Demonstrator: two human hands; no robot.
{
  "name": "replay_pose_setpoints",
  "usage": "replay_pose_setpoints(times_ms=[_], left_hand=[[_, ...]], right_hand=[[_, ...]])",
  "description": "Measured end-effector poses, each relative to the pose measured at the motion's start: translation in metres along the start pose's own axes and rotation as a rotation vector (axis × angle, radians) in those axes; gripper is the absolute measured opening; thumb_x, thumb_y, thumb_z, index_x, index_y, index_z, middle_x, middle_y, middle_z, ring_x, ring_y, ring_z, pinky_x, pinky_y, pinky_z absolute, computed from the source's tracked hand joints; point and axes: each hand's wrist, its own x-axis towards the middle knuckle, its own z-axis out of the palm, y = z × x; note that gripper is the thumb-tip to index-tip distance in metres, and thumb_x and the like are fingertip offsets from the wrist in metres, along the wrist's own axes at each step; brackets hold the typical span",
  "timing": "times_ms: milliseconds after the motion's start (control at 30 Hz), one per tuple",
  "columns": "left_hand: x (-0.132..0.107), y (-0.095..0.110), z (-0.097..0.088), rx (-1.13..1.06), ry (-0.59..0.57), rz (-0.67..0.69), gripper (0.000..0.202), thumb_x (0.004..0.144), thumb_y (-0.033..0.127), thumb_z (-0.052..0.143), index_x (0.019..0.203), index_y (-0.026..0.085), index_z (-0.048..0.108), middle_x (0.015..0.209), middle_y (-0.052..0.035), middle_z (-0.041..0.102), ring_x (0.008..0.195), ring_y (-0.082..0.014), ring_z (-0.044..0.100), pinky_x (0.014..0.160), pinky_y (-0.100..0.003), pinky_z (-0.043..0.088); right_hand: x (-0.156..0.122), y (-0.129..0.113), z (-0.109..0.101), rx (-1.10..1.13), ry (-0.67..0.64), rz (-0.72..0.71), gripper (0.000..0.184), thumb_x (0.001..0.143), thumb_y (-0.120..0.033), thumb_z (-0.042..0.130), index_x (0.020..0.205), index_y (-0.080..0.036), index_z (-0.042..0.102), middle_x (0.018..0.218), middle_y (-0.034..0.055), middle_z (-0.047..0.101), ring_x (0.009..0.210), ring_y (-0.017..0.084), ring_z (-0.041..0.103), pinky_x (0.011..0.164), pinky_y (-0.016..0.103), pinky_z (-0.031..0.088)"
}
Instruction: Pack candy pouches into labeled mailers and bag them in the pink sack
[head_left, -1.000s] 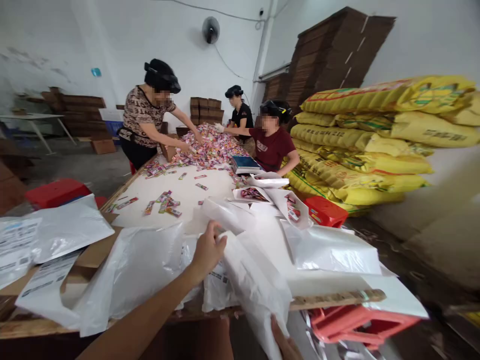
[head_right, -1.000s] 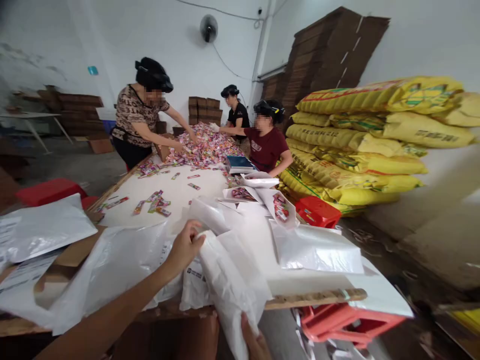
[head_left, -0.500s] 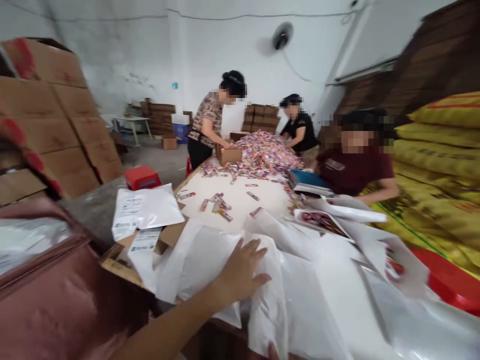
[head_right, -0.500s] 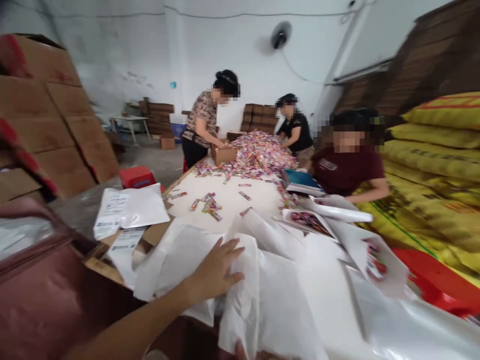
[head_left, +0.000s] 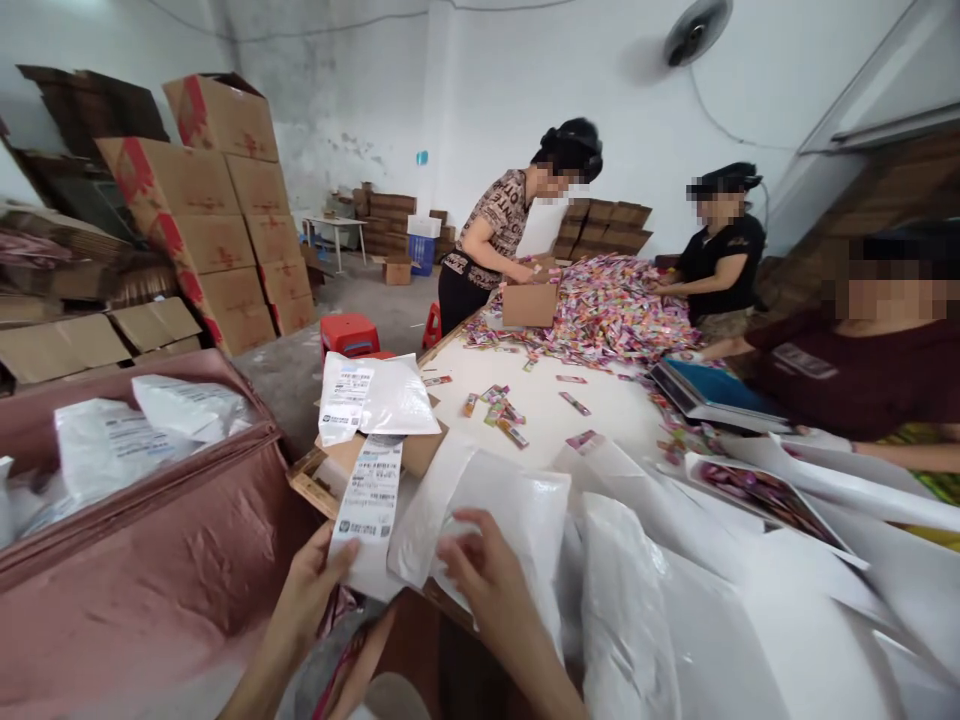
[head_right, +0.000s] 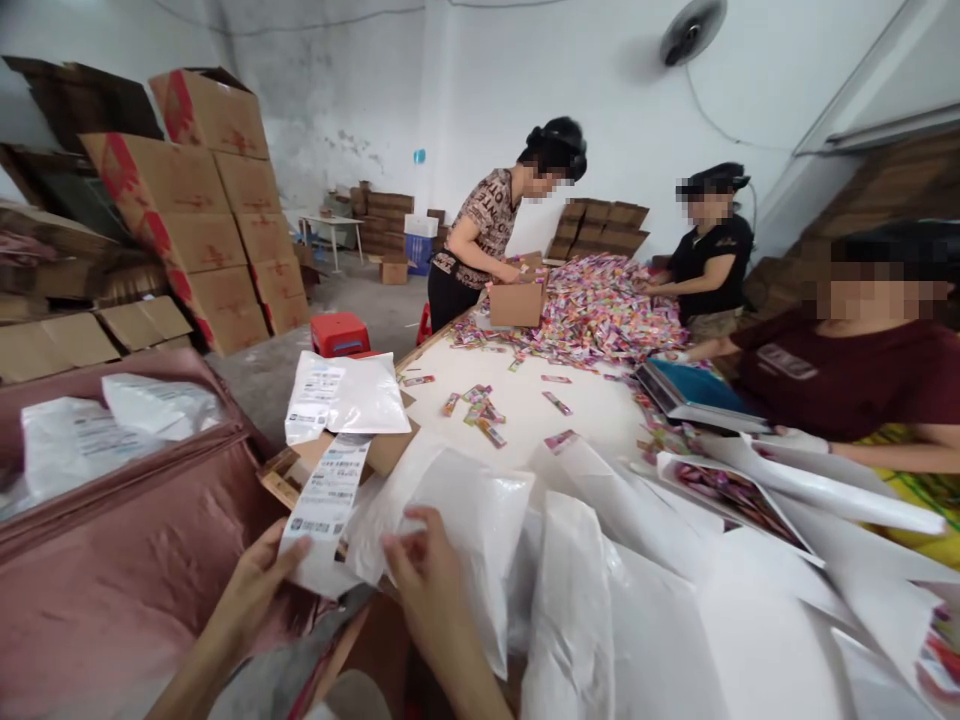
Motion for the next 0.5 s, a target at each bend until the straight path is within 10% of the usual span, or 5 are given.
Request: replay_pose_setpoints(times_ms=[100, 200, 500], left_hand=[[-0.037, -0.008, -0.019, 0.066, -0.065, 0.002, 0.034, 0.073, 0.046, 0.070, 0.094, 0.019, 0.070, 0.085, -0.0051, 0.072, 0.078, -0.0210, 0.063, 0.069, -0.028, 0.052], [-0.055, -0.023, -0.040, 0.159, -0.054, 0.002, 0.032, 0.070, 0.047, 0.071, 0.088, 0.020, 0.073, 0.083, -0.0056, 0.073, 0.082, -0.0244, 0.065, 0.072, -0.030, 0.053], [-0.077, -0.015, -0.059, 0.088, -0.061, -0.038, 0.038, 0.062, 0.046, 0.077, 0.095, 0.028, 0.076, 0.105, -0.0060, 0.073, 0.101, -0.0333, 0.064, 0.091, -0.043, 0.049]], right_hand=[[0.043, -0.005, 0.052, -0.008, 0.019, 0.003, 0.080, 0.067, -0.038, 0.073, 0.134, -0.021, 0.032, 0.095, 0.0043, 0.064, 0.067, 0.016, 0.061, 0.064, 0.030, 0.050], [0.066, 0.003, 0.079, 0.019, -0.081, 0.046, 0.078, 0.064, -0.026, 0.071, 0.134, -0.022, 0.035, 0.087, 0.0002, 0.062, 0.061, 0.014, 0.058, 0.060, 0.029, 0.049], [0.046, 0.004, 0.085, 0.066, -0.136, 0.121, 0.071, 0.060, -0.030, 0.074, 0.125, -0.023, 0.046, 0.085, 0.0010, 0.064, 0.070, 0.019, 0.060, 0.066, 0.035, 0.049]])
